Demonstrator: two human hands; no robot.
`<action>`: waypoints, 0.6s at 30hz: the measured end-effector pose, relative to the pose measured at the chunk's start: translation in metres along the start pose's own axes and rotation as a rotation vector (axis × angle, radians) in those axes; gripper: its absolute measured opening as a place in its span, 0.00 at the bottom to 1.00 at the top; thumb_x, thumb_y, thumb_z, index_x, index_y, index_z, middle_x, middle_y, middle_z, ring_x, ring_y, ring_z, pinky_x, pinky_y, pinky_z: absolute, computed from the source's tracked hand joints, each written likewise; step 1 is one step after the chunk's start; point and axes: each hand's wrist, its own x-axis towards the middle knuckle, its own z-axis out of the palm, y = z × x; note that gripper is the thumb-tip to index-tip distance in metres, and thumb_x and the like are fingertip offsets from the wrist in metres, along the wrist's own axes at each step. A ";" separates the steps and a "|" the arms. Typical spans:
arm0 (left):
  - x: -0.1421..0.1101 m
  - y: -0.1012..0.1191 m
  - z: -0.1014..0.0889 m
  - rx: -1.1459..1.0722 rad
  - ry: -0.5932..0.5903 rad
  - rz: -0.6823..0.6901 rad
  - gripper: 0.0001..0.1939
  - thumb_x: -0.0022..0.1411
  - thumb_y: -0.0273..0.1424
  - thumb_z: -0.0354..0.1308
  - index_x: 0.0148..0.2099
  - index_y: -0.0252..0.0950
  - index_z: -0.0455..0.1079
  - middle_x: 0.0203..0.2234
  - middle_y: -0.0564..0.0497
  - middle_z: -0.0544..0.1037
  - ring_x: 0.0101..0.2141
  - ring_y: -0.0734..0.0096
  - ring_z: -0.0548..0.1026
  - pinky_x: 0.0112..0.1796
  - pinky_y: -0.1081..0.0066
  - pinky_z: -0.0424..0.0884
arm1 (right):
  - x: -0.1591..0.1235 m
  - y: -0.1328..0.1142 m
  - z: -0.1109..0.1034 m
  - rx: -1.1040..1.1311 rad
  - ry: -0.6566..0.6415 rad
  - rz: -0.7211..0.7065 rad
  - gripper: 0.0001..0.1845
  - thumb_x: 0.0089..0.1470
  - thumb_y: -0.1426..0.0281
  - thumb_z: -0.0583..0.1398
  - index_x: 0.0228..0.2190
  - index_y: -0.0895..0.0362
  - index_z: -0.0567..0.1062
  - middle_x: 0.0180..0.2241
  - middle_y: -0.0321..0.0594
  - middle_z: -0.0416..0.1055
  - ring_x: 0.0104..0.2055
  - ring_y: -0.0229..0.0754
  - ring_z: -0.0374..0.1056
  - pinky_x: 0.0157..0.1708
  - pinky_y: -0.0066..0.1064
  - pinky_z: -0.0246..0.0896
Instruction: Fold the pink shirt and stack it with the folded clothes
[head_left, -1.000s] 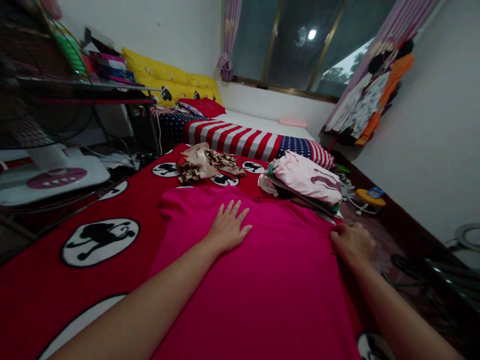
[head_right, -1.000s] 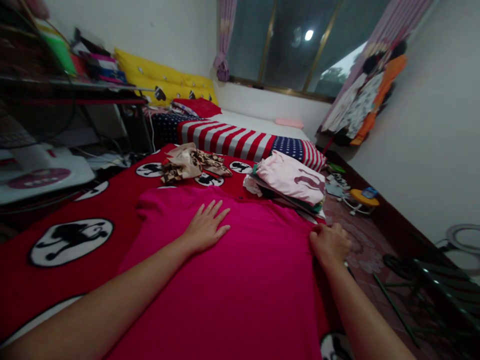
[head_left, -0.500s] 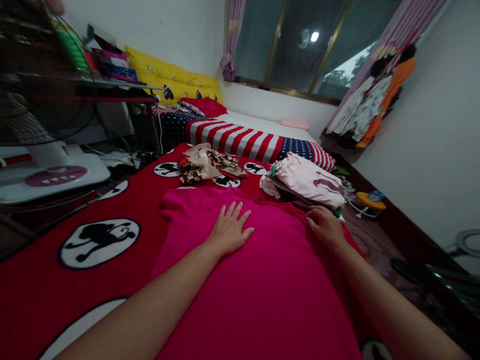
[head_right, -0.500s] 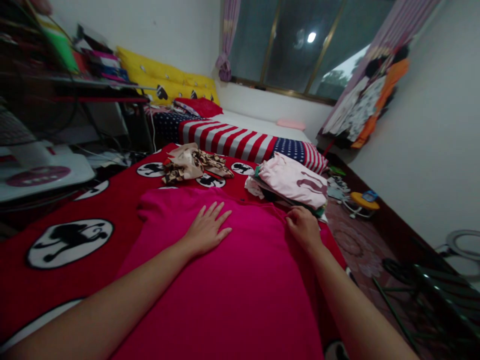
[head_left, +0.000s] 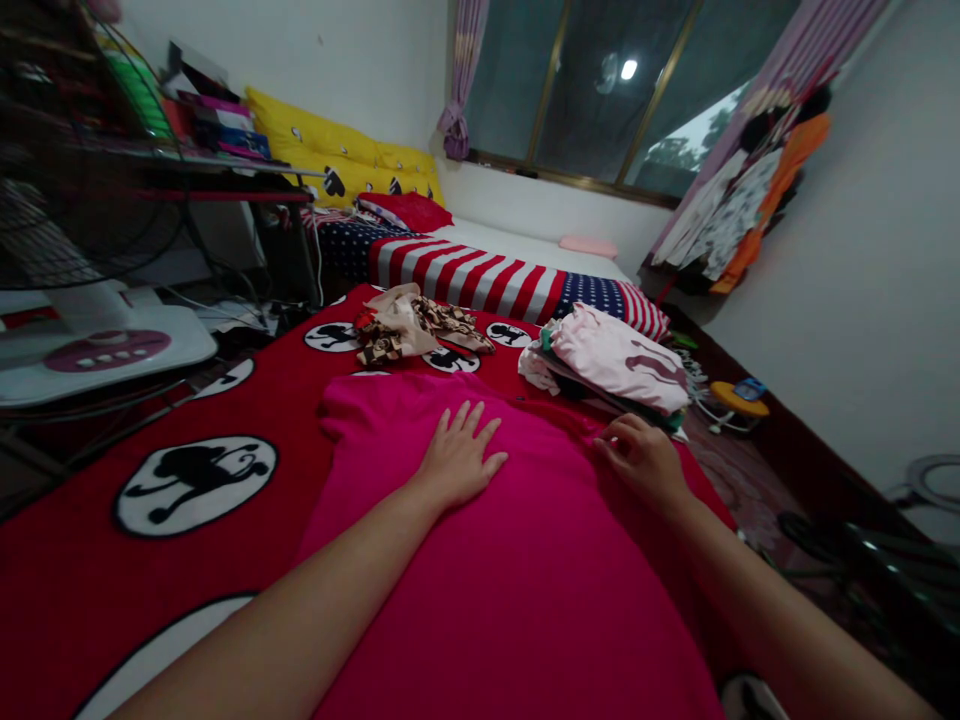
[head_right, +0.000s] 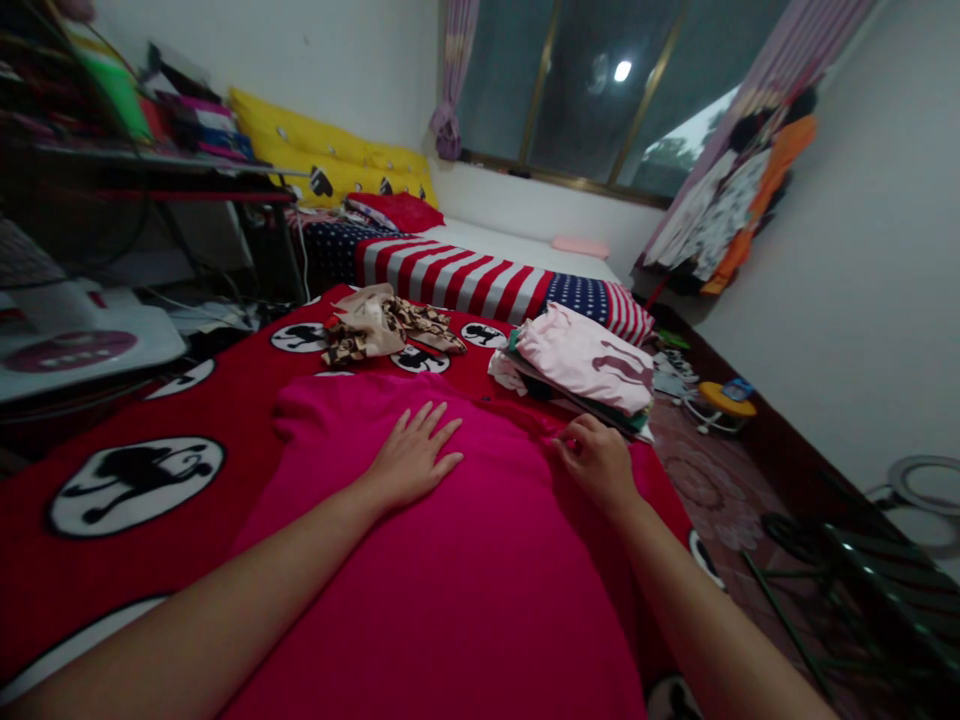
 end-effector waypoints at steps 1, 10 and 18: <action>0.000 0.000 0.000 0.003 0.000 -0.001 0.32 0.66 0.50 0.40 0.66 0.41 0.55 0.67 0.43 0.50 0.66 0.52 0.45 0.62 0.48 0.41 | 0.004 0.000 0.001 -0.008 -0.020 -0.003 0.13 0.56 0.62 0.57 0.30 0.56 0.78 0.34 0.41 0.74 0.30 0.40 0.68 0.30 0.30 0.57; 0.000 0.000 0.001 0.004 0.011 -0.001 0.32 0.66 0.50 0.40 0.66 0.41 0.56 0.66 0.42 0.51 0.66 0.52 0.46 0.62 0.48 0.42 | 0.035 -0.009 0.011 -0.180 -0.337 0.273 0.13 0.54 0.65 0.57 0.36 0.54 0.80 0.36 0.43 0.78 0.38 0.46 0.72 0.30 0.30 0.56; 0.000 0.000 0.001 -0.008 0.018 -0.003 0.32 0.66 0.51 0.40 0.66 0.42 0.56 0.67 0.43 0.51 0.66 0.53 0.45 0.62 0.48 0.42 | 0.056 -0.001 0.008 -0.199 -0.113 0.468 0.14 0.49 0.63 0.56 0.34 0.52 0.79 0.34 0.41 0.77 0.36 0.47 0.72 0.27 0.30 0.54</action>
